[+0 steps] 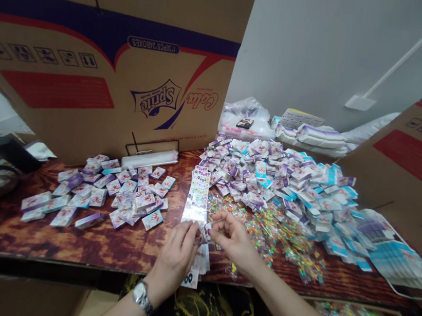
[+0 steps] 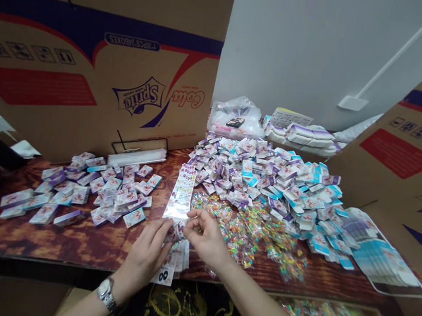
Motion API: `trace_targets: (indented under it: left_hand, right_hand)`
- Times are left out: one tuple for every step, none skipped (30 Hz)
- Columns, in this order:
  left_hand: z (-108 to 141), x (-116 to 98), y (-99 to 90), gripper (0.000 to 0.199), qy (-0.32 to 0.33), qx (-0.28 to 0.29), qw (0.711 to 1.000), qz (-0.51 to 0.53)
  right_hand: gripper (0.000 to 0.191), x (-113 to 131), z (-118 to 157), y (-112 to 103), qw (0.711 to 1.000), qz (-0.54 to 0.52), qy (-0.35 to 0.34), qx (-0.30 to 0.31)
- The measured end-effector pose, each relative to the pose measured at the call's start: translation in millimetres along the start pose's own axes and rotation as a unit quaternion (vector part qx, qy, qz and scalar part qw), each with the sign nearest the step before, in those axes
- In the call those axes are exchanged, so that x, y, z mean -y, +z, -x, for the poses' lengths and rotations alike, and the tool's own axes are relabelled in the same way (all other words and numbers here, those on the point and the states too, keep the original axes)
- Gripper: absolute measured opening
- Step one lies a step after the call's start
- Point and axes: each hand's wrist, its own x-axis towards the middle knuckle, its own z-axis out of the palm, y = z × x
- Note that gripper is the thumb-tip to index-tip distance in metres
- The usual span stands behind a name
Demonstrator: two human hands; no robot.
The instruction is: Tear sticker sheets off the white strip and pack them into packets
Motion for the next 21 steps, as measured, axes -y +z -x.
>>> trace_targets:
  left_hand:
    - [0.4, 0.6, 0.4, 0.046, 0.004, 0.000, 1.000, 0.001]
    - [0.7, 1.2, 0.6, 0.047, 0.009, 0.000, 1.000, 0.004]
    - [0.7, 1.7, 0.9, 0.048, 0.014, 0.000, 1.000, 0.007]
    - [0.6, 2.1, 1.1, 0.049, 0.018, -0.003, 1.000, 0.011]
    - [0.3, 2.4, 1.3, 0.049, 0.021, -0.005, 1.000, 0.014]
    - [0.0, 2.7, 1.4, 0.050, 0.022, -0.008, 1.000, 0.017]
    - [-0.2, 2.8, 1.6, 0.051, 0.023, -0.009, 1.000, 0.018]
    - [-0.3, 3.0, 1.8, 0.051, 0.024, -0.006, 1.000, 0.019]
    - [-0.2, 3.1, 2.0, 0.051, 0.026, 0.000, 0.999, 0.019]
    - [0.2, 3.1, 2.3, 0.052, 0.028, 0.008, 0.999, 0.018]
    - [0.7, 3.2, 2.5, 0.053, 0.030, 0.018, 0.999, 0.019]
    - [1.5, 3.3, 2.7, 0.054, 0.033, 0.027, 0.999, 0.021]
    - [2.2, 3.5, 2.8, 0.055, 0.036, 0.035, 0.998, 0.024]
    - [3.0, 3.8, 2.9, 0.057, 0.040, 0.040, 0.998, 0.028]
    - [3.6, 4.1, 2.8, 0.059, 0.045, 0.042, 0.998, 0.032]
    - [4.0, 4.4, 2.6, 0.061, 0.049, 0.043, 0.997, 0.035]
    - [4.1, 4.6, 2.4, 0.062, 0.051, 0.044, 0.997, 0.037]
    - [4.0, 4.7, 2.1, 0.061, 0.052, 0.045, 0.997, 0.040]
    - [3.6, 4.7, 1.6, 0.060, 0.050, 0.047, 0.997, 0.043]
    - [2.9, 4.4, 1.1, 0.057, 0.045, 0.047, 0.997, 0.048]
    - [1.9, 4.0, 0.3, 0.053, 0.039, 0.046, 0.997, 0.056]
  right_hand:
    - [0.025, -0.4, -0.4, 0.1, 1.000, -0.017, 0.008, 0.000]
    - [0.026, 0.1, -0.3, 0.3, 1.000, -0.023, 0.013, 0.001]
    - [0.025, 1.6, 0.3, 0.7, 1.000, -0.017, 0.015, 0.003]
    - [0.024, 4.0, 1.2, 0.9, 1.000, 0.002, 0.012, 0.005]
    - [0.021, 7.2, 2.2, 0.9, 0.999, 0.036, 0.003, 0.009]
    - [0.017, 11.2, 3.3, 0.6, 0.997, 0.080, -0.011, 0.016]
    - [0.013, 15.6, 4.2, -0.1, 0.991, 0.127, -0.027, 0.024]
    - [0.011, 20.2, 4.9, -1.1, 0.984, 0.171, -0.042, 0.037]
    - [0.011, 24.5, 5.3, -2.2, 0.975, 0.207, -0.055, 0.053]
    - [0.012, 28.4, 5.2, -3.3, 0.968, 0.235, -0.063, 0.070]
    - [0.015, 31.6, 4.7, -4.4, 0.961, 0.255, -0.067, 0.084]
    - [0.017, 34.1, 3.7, -5.3, 0.955, 0.273, -0.070, 0.095]
    - [0.019, 36.0, 2.4, -6.0, 0.949, 0.292, -0.074, 0.098]
    - [0.019, 37.4, 0.7, -6.6, 0.942, 0.312, -0.079, 0.094]
    - [0.019, 38.2, -1.3, -7.1, 0.937, 0.330, -0.082, 0.086]
    - [0.019, 38.7, -3.6, -7.6, 0.932, 0.344, -0.083, 0.077]
    - [0.020, 38.7, -5.9, -8.1, 0.930, 0.351, -0.081, 0.068]
    - [0.022, 38.3, -8.1, -8.8, 0.931, 0.351, -0.073, 0.065]
    - [0.024, 37.5, -9.9, -9.6, 0.935, 0.343, -0.060, 0.069]
    - [0.026, 36.4, -10.9, -10.6, 0.941, 0.327, -0.042, 0.081]
    - [0.027, 35.0, -11.0, -11.6, 0.947, 0.306, -0.028, 0.091]
